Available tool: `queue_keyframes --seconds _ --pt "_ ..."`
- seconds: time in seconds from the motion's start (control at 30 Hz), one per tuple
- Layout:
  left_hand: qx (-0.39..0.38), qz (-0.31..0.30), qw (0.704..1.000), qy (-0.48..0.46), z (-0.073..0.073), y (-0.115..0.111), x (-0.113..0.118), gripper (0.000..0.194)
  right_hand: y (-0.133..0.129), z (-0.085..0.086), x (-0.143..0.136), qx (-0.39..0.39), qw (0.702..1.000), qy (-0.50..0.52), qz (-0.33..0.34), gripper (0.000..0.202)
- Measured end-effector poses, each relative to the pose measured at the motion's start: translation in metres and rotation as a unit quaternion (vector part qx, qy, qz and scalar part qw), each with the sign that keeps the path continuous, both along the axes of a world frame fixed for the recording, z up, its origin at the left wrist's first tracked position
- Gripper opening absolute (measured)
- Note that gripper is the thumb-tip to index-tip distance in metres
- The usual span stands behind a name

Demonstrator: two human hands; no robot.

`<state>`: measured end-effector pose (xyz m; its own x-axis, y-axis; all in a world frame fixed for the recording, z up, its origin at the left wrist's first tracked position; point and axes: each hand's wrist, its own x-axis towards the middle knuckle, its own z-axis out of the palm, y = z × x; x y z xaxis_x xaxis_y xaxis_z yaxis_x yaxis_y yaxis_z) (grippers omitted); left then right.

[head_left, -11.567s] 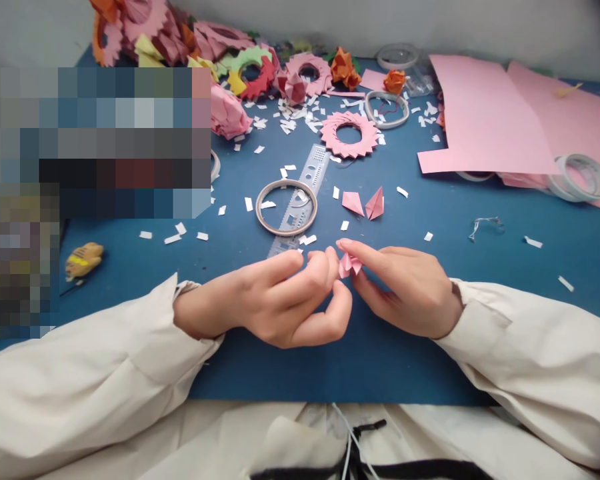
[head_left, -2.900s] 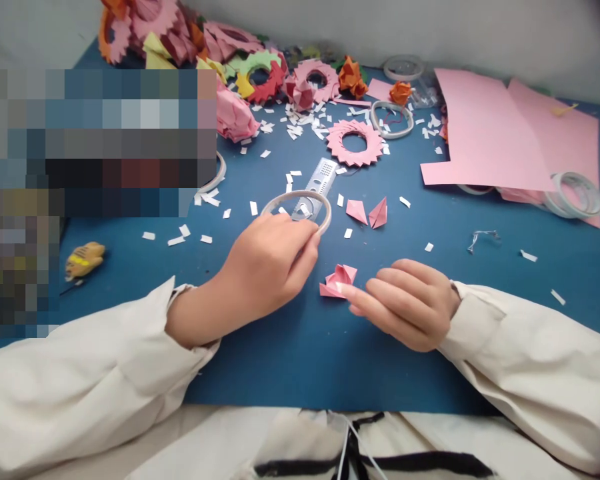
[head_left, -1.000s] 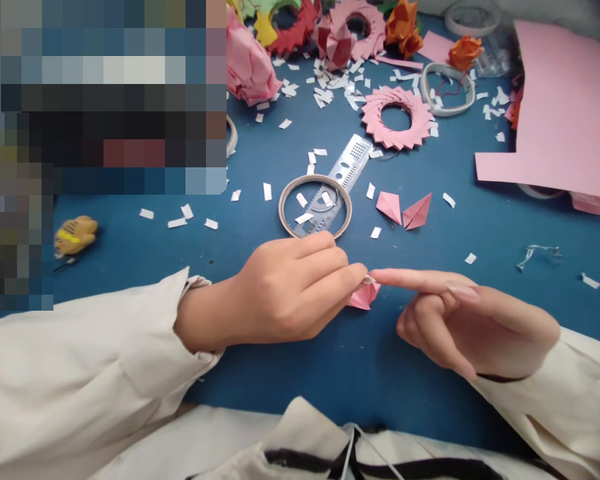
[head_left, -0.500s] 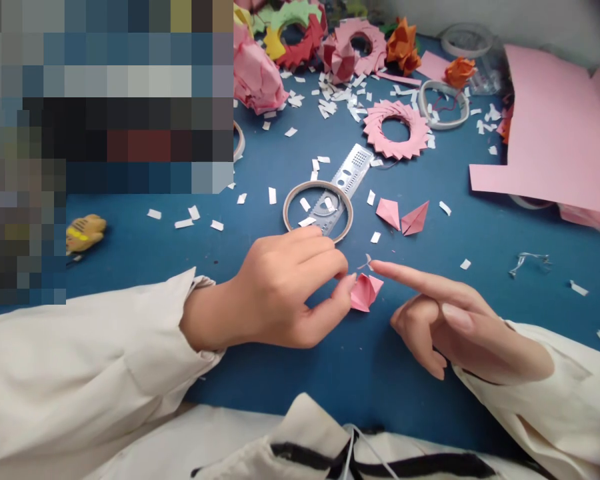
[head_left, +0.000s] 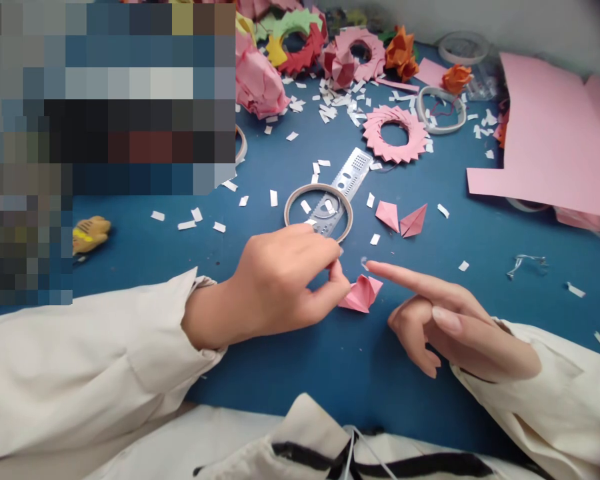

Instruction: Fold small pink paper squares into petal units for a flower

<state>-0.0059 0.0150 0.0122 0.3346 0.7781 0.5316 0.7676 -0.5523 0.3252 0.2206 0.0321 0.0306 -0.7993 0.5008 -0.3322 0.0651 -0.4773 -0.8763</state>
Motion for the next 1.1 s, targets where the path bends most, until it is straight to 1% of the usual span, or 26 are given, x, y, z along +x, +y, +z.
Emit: queue_keyframes --seconds 0.07,0.17,0.23,0.3,0.33,0.4,0.43,0.5,0.53,0.63,0.73,0.9,1.0,1.1 --pt "-0.005 0.026 1.000 0.008 -0.0002 0.0028 -0.0011 0.019 0.0008 -0.0007 0.0002 0.013 1.000 0.005 -0.002 0.054" --pt "-0.010 0.047 0.998 0.035 -0.0008 0.0067 -0.0032 0.030 0.0012 -0.0018 -0.0001 0.017 1.000 0.007 0.000 0.054" --pt "-0.027 0.042 0.998 0.035 -0.0007 0.0074 -0.0040 0.026 0.0009 -0.0023 -0.0003 0.013 1.000 0.004 -0.002 0.053" --pt "-0.049 0.014 0.999 0.005 0.0001 0.0065 -0.0043 0.011 0.0004 -0.0026 -0.0003 0.008 1.000 0.000 -0.006 0.053" --pt "-0.060 -0.008 0.998 -0.013 0.0004 0.0057 -0.0044 0.015 0.0003 -0.0028 -0.0004 0.004 1.000 -0.001 -0.008 0.053" --pt "-0.083 -0.066 0.993 -0.048 0.0009 0.0040 -0.0043 0.031 0.0001 -0.0028 -0.0006 -0.008 1.000 -0.002 -0.010 0.051" --pt "-0.095 -0.097 0.989 -0.064 0.0010 0.0033 -0.0042 0.035 0.0001 -0.0027 -0.0007 -0.016 1.000 0.000 -0.012 0.050" --pt "-0.115 -0.142 0.978 -0.096 0.0012 0.0025 -0.0039 0.036 0.0003 -0.0020 -0.0009 -0.024 1.000 0.001 -0.017 0.046" --pt "-0.117 -0.153 0.975 -0.114 0.0014 0.0025 -0.0037 0.033 0.0005 -0.0016 -0.0010 -0.027 0.999 0.003 -0.020 0.045" --pt "-0.117 -0.147 0.970 -0.157 0.0029 0.0032 -0.0032 0.025 0.0011 -0.0003 -0.0012 -0.025 0.999 0.000 -0.025 0.043" --pt "-0.118 -0.136 0.969 -0.167 0.0054 0.0039 -0.0025 0.023 0.0016 -0.0002 -0.0014 -0.026 0.999 -0.004 -0.027 0.045" --pt "-0.106 -0.122 0.975 -0.151 0.0070 0.0034 -0.0019 0.015 0.0029 -0.0013 -0.0012 -0.031 0.999 -0.004 -0.031 0.046" --pt "-0.084 -0.119 0.982 -0.124 0.0048 0.0040 -0.0027 0.012 0.0047 -0.0009 -0.0009 -0.035 0.999 -0.011 -0.028 0.048" --pt "-0.069 -0.109 0.987 -0.094 0.0023 0.0055 -0.0035 0.013 0.0035 -0.0011 -0.0009 -0.026 0.999 -0.015 -0.026 0.050"
